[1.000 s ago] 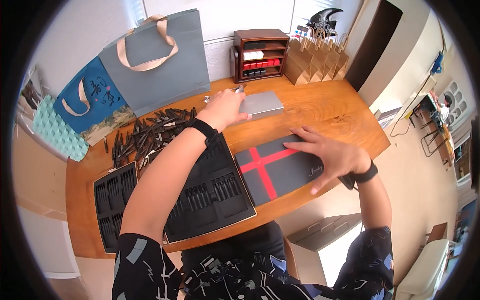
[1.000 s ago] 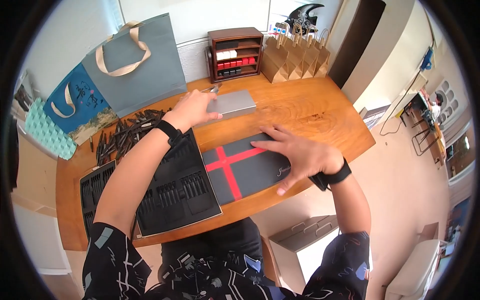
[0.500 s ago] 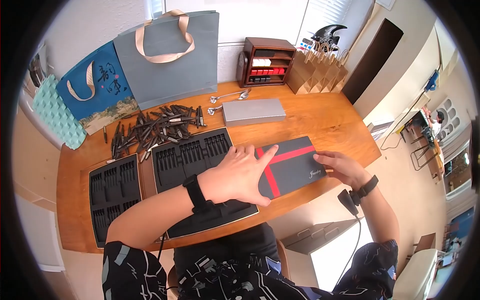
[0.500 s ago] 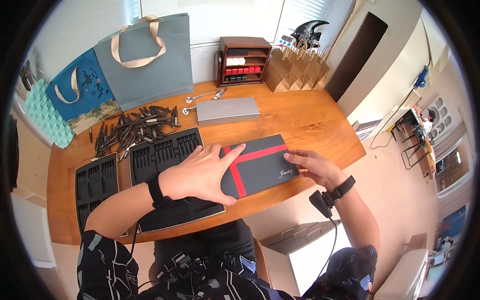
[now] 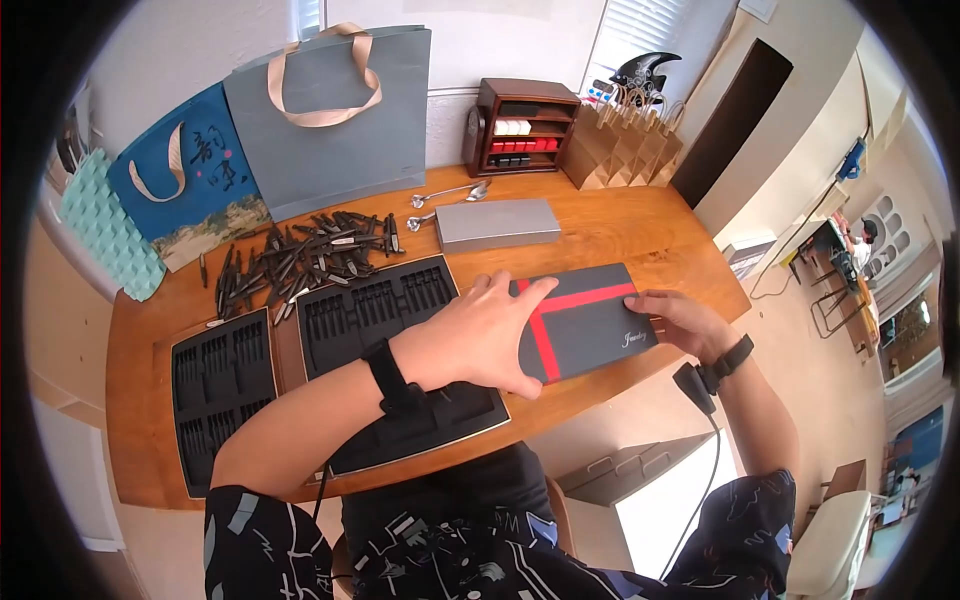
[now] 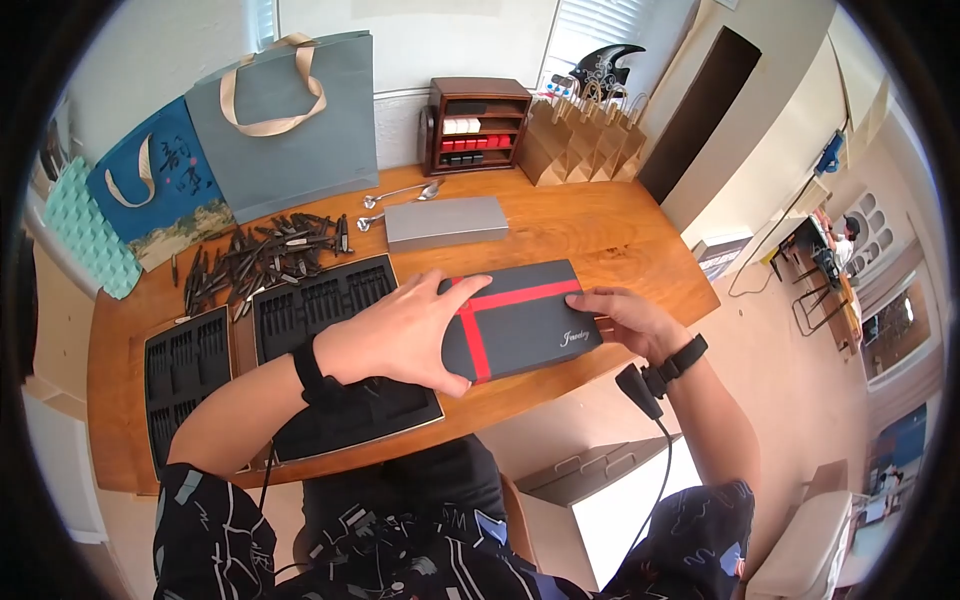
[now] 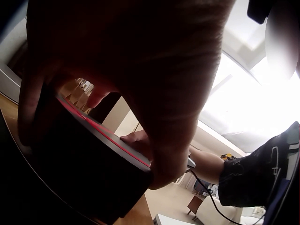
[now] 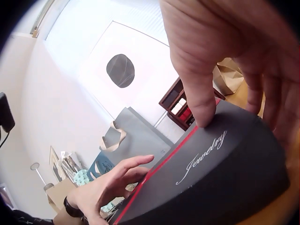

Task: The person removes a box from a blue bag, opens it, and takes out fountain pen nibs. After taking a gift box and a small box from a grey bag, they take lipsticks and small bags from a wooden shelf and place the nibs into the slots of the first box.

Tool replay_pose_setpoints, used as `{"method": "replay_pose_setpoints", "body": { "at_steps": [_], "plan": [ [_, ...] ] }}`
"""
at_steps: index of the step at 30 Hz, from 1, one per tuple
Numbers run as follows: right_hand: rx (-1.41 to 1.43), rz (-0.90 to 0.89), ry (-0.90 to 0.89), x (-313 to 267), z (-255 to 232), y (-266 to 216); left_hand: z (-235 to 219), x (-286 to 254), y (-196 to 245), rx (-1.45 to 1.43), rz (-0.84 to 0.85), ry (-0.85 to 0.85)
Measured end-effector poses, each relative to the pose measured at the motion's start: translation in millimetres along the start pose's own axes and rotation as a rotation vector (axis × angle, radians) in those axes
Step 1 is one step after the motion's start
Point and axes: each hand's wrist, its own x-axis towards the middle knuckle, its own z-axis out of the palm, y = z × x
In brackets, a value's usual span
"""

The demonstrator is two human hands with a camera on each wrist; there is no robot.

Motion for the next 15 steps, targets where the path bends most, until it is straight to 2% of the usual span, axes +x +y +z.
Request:
{"method": "replay_pose_setpoints", "body": {
  "at_steps": [2, 5, 15],
  "plan": [
    [0.004, -0.02, -0.001, 3, -1, -9, -2, 3, -3, -0.038, -0.012, 0.029],
    [0.191, -0.079, -0.087, 1, 8, -26, -14, 8, -6, -0.063, -0.009, 0.039],
    [0.221, -0.094, -0.123, 51, 16, -55, -31, 31, -62, -0.021, -0.037, 0.006]
  ]
}}
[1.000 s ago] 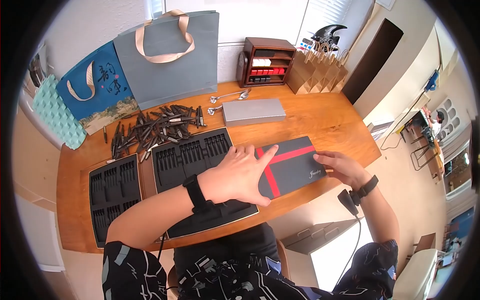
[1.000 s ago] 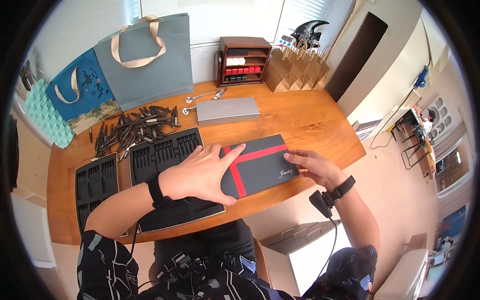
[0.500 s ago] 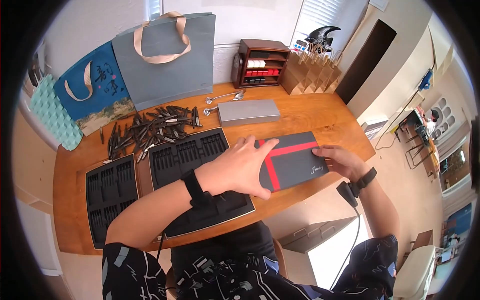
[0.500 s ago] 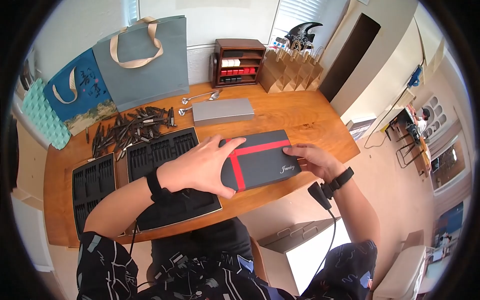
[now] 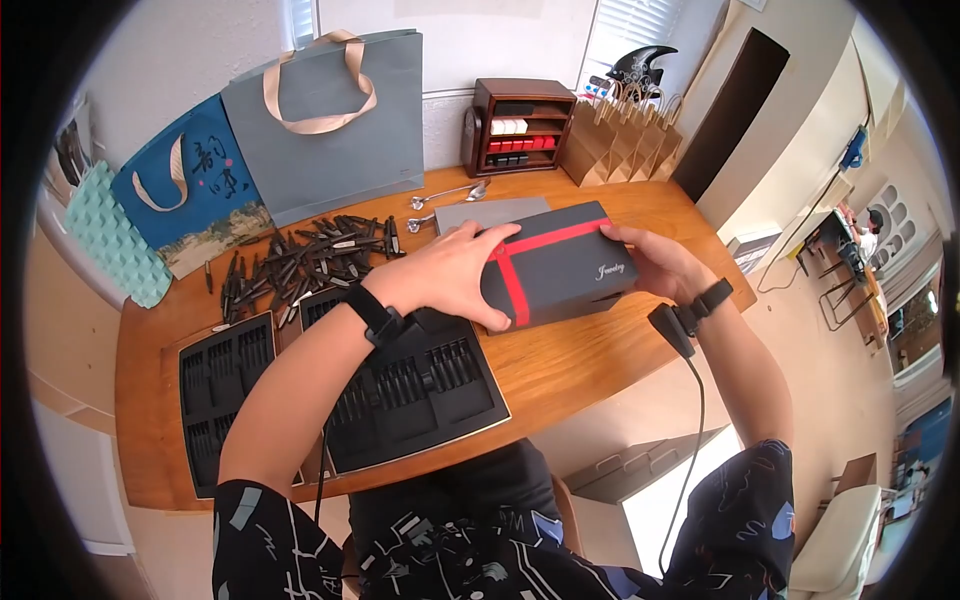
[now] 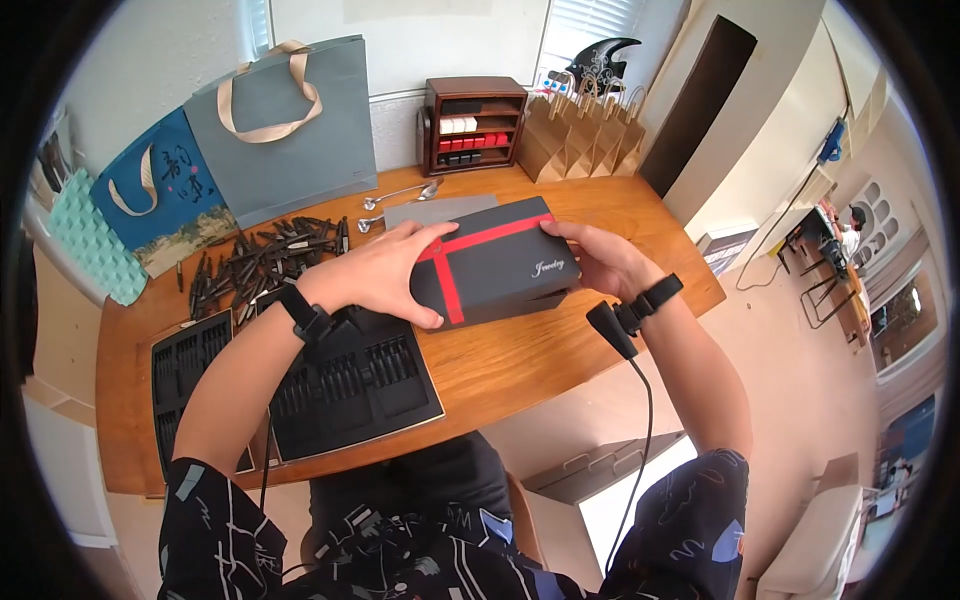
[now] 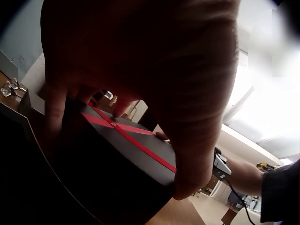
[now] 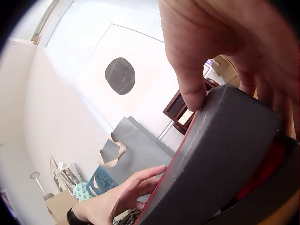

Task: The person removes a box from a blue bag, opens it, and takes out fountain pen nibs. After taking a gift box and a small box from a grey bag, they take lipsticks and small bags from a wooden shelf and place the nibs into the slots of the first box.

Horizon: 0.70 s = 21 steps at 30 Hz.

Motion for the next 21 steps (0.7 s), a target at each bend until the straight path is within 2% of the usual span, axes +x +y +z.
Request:
{"method": "replay_pose_setpoints", "body": {
  "at_steps": [3, 5, 7, 9, 10, 12, 13, 15, 16, 17, 19, 20, 21],
  "plan": [
    [-0.014, -0.011, 0.038, 8, 4, -2, -10, 3, -10, -0.029, 0.0, -0.006],
    [-0.062, -0.087, 0.114, 16, 3, 0, -19, 2, -8, -0.004, -0.01, -0.013],
    [-0.056, -0.134, 0.066, 15, 1, -6, -23, -3, -7, -0.02, 0.026, 0.025],
    [-0.048, -0.179, 0.02, 5, -3, -11, -28, -8, 2, 0.0, 0.093, 0.169],
    [0.002, -0.217, -0.015, -4, -6, -12, -26, -9, 3, -0.001, 0.092, 0.169],
    [0.022, -0.307, -0.101, -33, -5, -16, -21, -12, 6, -0.087, 0.171, 0.436],
    [0.019, -0.306, -0.101, -45, -5, -13, -21, -15, 9, -0.089, 0.172, 0.438],
    [-0.021, -0.42, -0.101, -65, -12, 1, -23, -25, 20, -0.373, 0.106, 0.291],
    [-0.092, -0.473, -0.134, -69, -18, 11, -21, -33, 29, -0.406, 0.115, 0.237],
    [-0.152, -0.582, -0.117, -79, -13, 20, -27, -46, 48, -0.36, 0.054, 0.179],
    [-0.341, -0.536, -0.06, -93, -29, 38, -5, -54, 48, -0.218, 0.368, 0.328],
    [-0.356, -0.423, 0.006, -98, -41, 49, 5, -60, 52, -0.16, 0.382, 0.318],
    [-0.355, -0.418, 0.009, -97, -47, 61, 15, -67, 56, -0.103, 0.394, 0.308]
  ]
}}
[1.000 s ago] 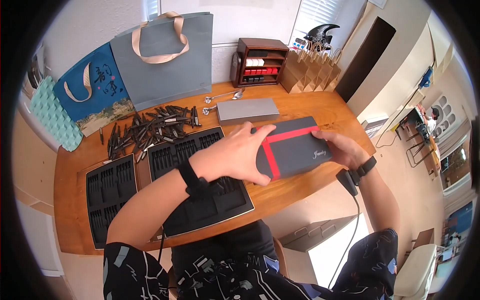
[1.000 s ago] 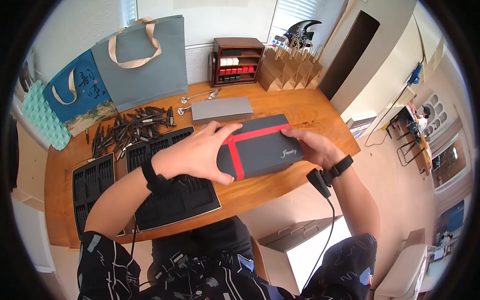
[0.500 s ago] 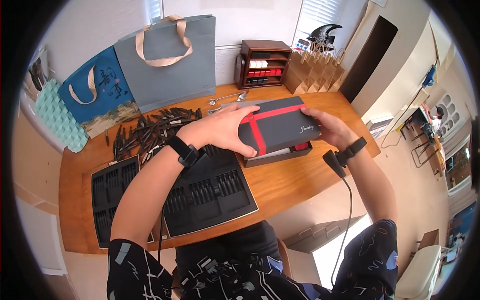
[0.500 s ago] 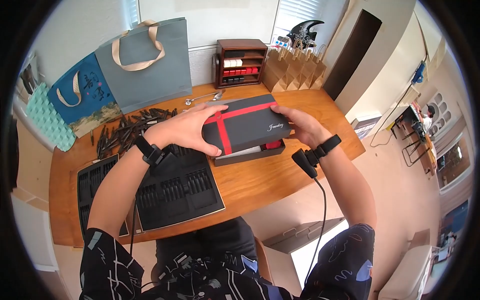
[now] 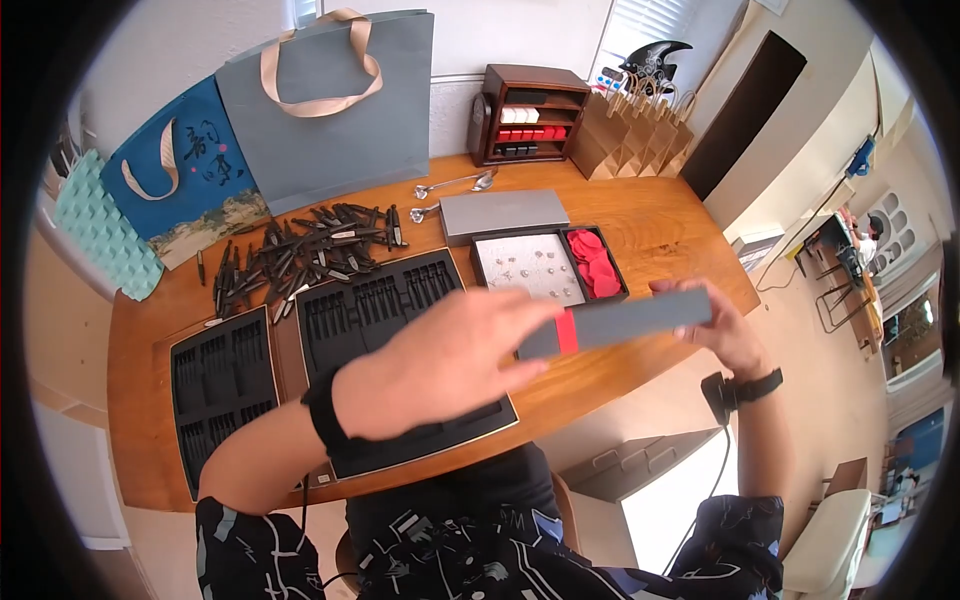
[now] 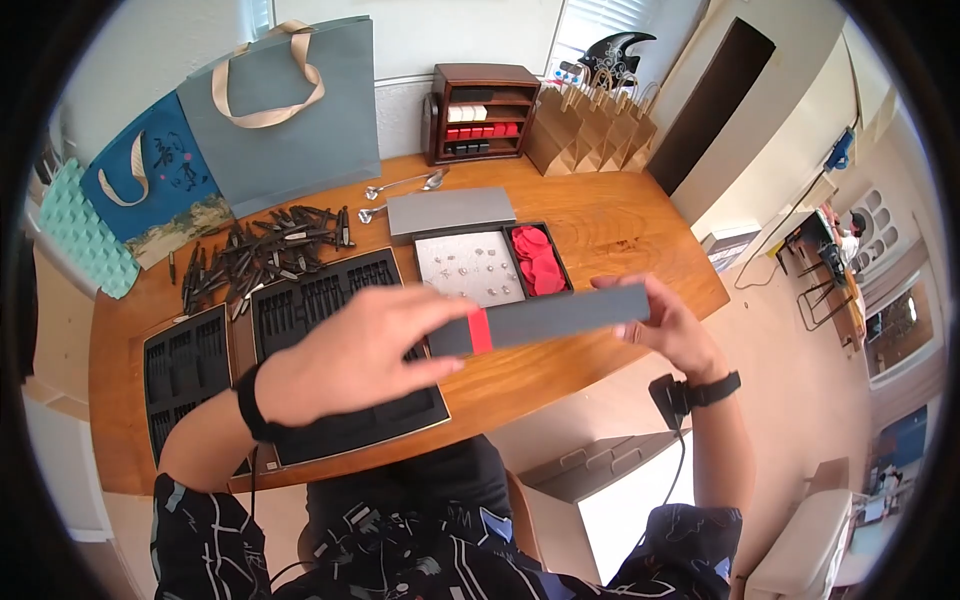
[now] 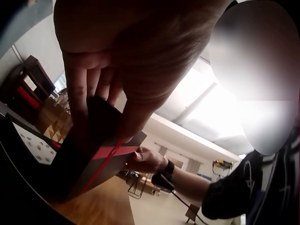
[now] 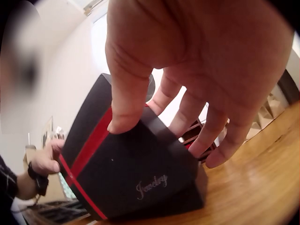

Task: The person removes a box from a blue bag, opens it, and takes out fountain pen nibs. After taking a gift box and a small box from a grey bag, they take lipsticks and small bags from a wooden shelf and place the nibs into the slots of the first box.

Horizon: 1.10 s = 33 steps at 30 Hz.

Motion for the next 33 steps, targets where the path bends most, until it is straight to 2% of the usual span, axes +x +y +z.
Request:
{"method": "replay_pose_setpoints", "body": {
  "at_steps": [2, 4, 6, 7, 10, 11, 15, 17, 20, 21, 22, 24, 26, 27, 28, 29, 30, 31, 33],
  "plan": [
    [-0.285, -0.241, -0.028, -5, 1, 25, 8, -10, 19, 0.051, -0.009, -0.112],
    [-0.591, -0.241, 0.046, -18, 8, 36, 17, -13, 31, 0.126, 0.096, -0.117],
    [-0.457, -0.127, 0.016, -34, 28, 26, 29, -16, 36, 0.204, 0.143, -0.161],
    [-0.506, -0.066, -0.037, -42, 30, 19, 34, -18, 36, 0.284, 0.192, -0.205],
    [-0.515, -0.131, -0.045, -52, 40, 21, 48, -28, 35, 0.329, 0.198, -0.298],
    [-0.515, -0.177, -0.045, -51, 38, 37, 54, -31, 32, 0.327, 0.19, -0.331],
    [-0.616, -0.2, 0.04, -42, 48, 41, 60, -29, 30, 0.373, 0.208, -0.355],
    [-0.612, -0.163, 0.078, -38, 50, 38, 60, -23, 27, 0.292, 0.108, -0.43],
    [-0.628, -0.206, 0.071, -31, 52, 39, 44, -18, 20, 0.199, 0.066, -0.358],
    [-0.627, -0.21, 0.069, -29, 50, 38, 36, -16, 20, 0.149, -0.021, -0.294],
    [-0.632, -0.211, 0.056, -25, 48, 36, 31, -15, 15, 0.15, -0.024, -0.294],
    [-0.633, -0.212, 0.044, -16, 44, 33, 23, -11, 2, 0.363, -0.126, 0.029],
    [-0.458, -0.367, -0.095, -1, 39, 32, 26, -7, -18, 0.386, -0.244, 0.021],
    [-0.459, -0.371, -0.093, 6, 37, 30, 30, -8, -31, 0.407, -0.188, 0.052],
    [-0.345, -0.222, -0.091, 14, 35, 28, 28, -5, -33, 0.41, -0.187, 0.056],
    [-0.232, -0.074, -0.09, 23, 33, 27, 27, -2, -34, 0.349, -0.271, -0.07],
    [-0.234, -0.079, -0.093, 34, 32, 30, 26, -1, -35, 0.284, -0.355, -0.196],
    [-0.305, -0.045, -0.045, 45, 34, 31, 30, -2, -37, 0.283, -0.276, -0.105],
    [-0.46, -0.042, 0.039, 52, 41, 28, 32, -3, -38, 0.281, -0.282, -0.101]
  ]
}}
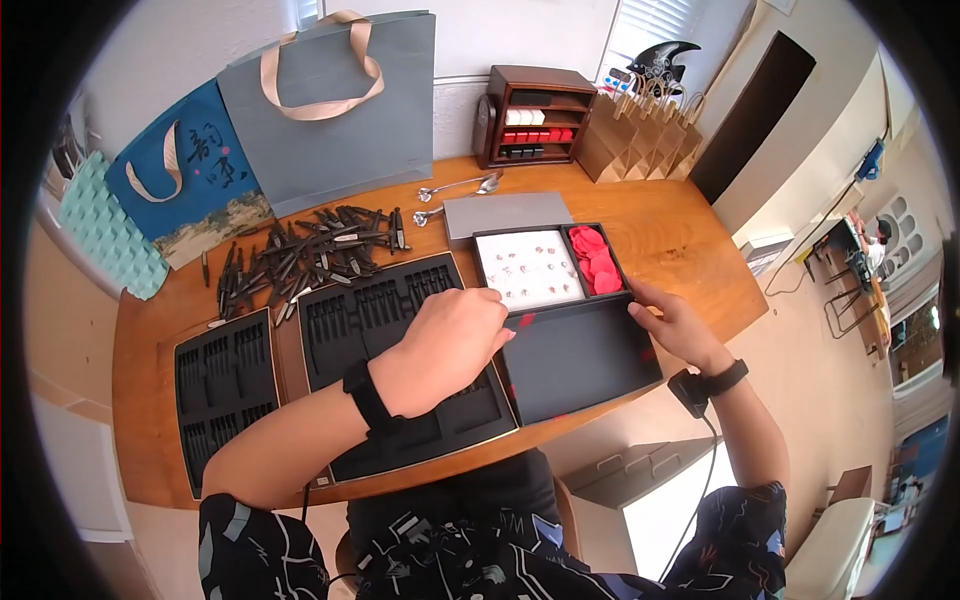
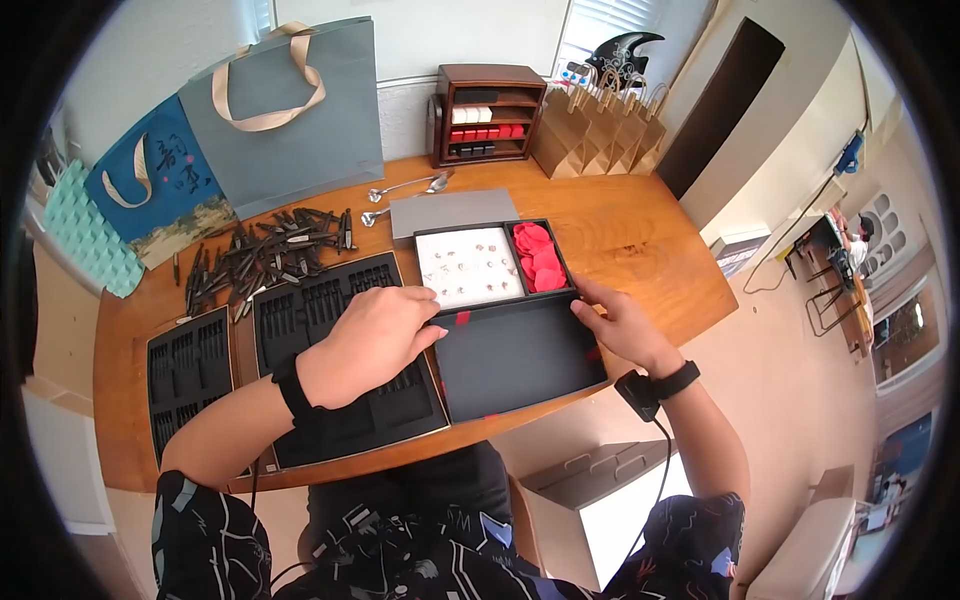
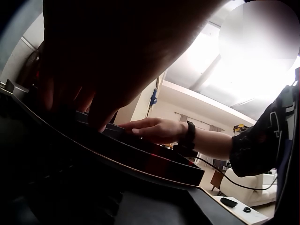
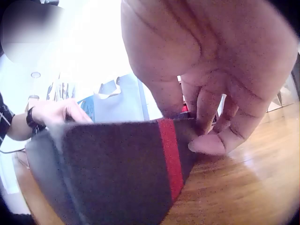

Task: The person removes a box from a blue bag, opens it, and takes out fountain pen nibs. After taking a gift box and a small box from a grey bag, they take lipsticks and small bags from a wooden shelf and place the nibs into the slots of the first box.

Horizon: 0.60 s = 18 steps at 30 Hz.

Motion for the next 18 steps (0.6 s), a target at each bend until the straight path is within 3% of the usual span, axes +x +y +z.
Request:
{"method": "replay_pose_setpoints", "body": {
  "at_steps": [7, 9, 18],
  "plan": [
    [-0.103, -0.014, 0.02, 17, 8, 5, -2, -3, -2, -0.007, 0.009, 0.061],
    [-0.091, -0.124, 0.077, 19, 9, 6, 0, -3, -5, -0.01, 0.02, 0.076],
    [-0.172, -0.099, 0.035, 25, 2, 8, 3, -5, -16, -0.064, 0.026, 0.065]
  ]
}}
